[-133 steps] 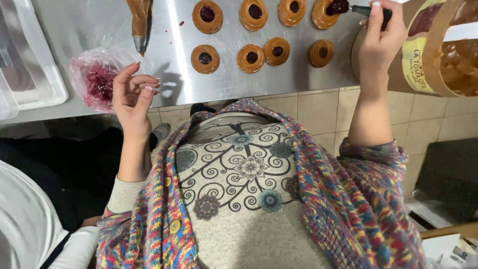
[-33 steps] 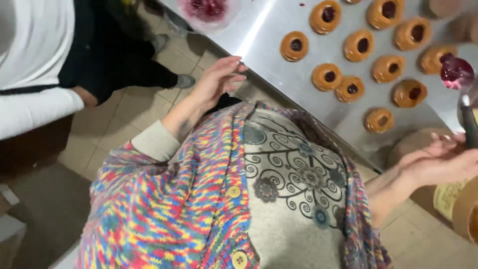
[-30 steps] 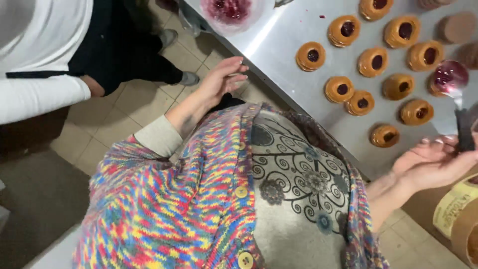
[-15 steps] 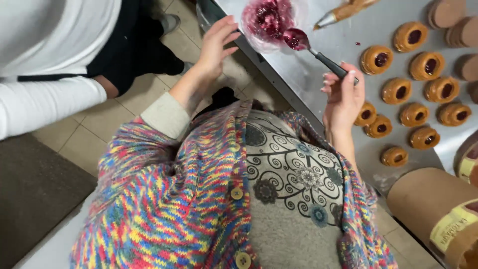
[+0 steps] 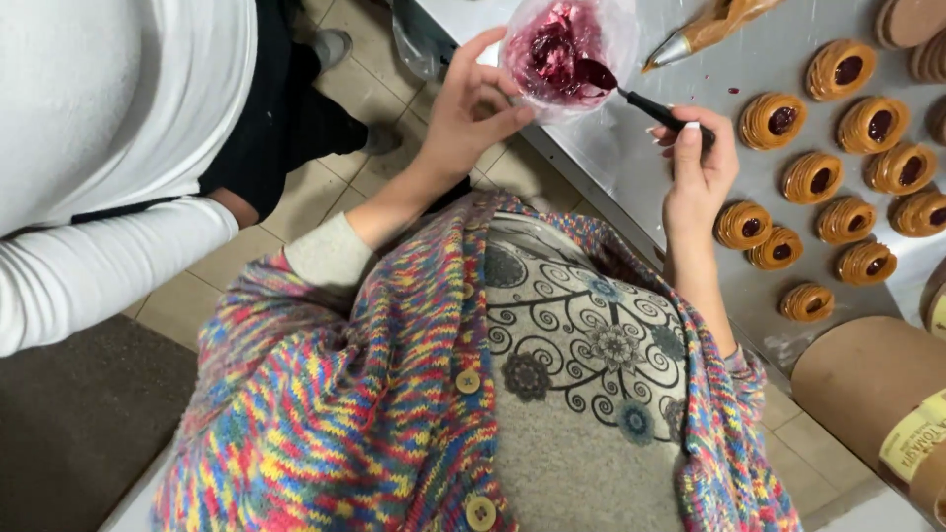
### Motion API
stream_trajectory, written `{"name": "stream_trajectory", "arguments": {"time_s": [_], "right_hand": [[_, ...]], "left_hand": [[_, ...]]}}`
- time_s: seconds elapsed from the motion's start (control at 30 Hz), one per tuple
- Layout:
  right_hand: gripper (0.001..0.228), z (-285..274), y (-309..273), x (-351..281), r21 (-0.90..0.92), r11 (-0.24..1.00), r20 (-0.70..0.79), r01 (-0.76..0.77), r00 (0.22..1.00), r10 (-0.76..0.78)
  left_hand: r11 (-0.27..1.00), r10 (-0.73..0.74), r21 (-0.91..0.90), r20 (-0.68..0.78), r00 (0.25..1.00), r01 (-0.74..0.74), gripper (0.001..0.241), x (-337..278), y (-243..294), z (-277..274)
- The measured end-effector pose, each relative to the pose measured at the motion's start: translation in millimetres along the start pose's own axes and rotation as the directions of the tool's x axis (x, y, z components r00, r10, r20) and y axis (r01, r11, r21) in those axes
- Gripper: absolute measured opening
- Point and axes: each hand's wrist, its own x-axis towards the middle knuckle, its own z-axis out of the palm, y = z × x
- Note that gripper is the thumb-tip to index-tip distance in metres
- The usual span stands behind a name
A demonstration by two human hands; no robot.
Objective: Filling circular pastries with jam and caramel using a spoon and a piping bag.
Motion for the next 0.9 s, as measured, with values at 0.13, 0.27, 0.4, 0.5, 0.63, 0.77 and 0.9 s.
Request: {"name": "stream_trajectory", "arguments": {"time_s": [0.13,0.27,0.4,0.5,0.63,0.77,0.9], "right_hand": [[0.029,4,-4,6,0.026,0.999,-0.012,0.028,1.000,-0.028],[0.028,-2,-4,2,-0.009,1.000,-0.022,-0.026,0.999,0.026],[0.025,1,-7,0,-0.040,0.999,0.007,-0.016,1.000,0.016],[0.023,7,-13,-2,-0.197,0.980,0.021,0.029,0.999,-0.025],[0.023,10,-14,-9,-0.143,0.984,0.074,0.102,0.993,-0.092],[0.025,6,-16,-30,-0.154,0.984,0.075,0.093,0.994,-0.082],[0.027,-4,-1,-34,-0.049,0.997,0.013,0.058,0.998,-0.057]], "left_hand": [[0.997,-0.019,-0.070,0.040,0.999,0.022,0.085,18,-14,-16],[0.917,-0.388,0.003,-0.232,0.892,0.400,0.055,5,-46,-29],[0.909,-0.410,0.001,-0.180,0.894,0.417,0.047,-1,-115,-41],[0.966,-0.256,0.001,-0.129,0.958,0.258,0.041,10,-147,-35],[0.925,-0.065,0.352,-0.217,0.974,0.141,0.033,29,-131,-15],[0.929,0.022,0.370,-0.145,0.989,0.034,0.023,27,-131,-6],[0.902,-0.432,-0.065,-0.123,0.894,0.427,0.024,18,-106,-4]]}}
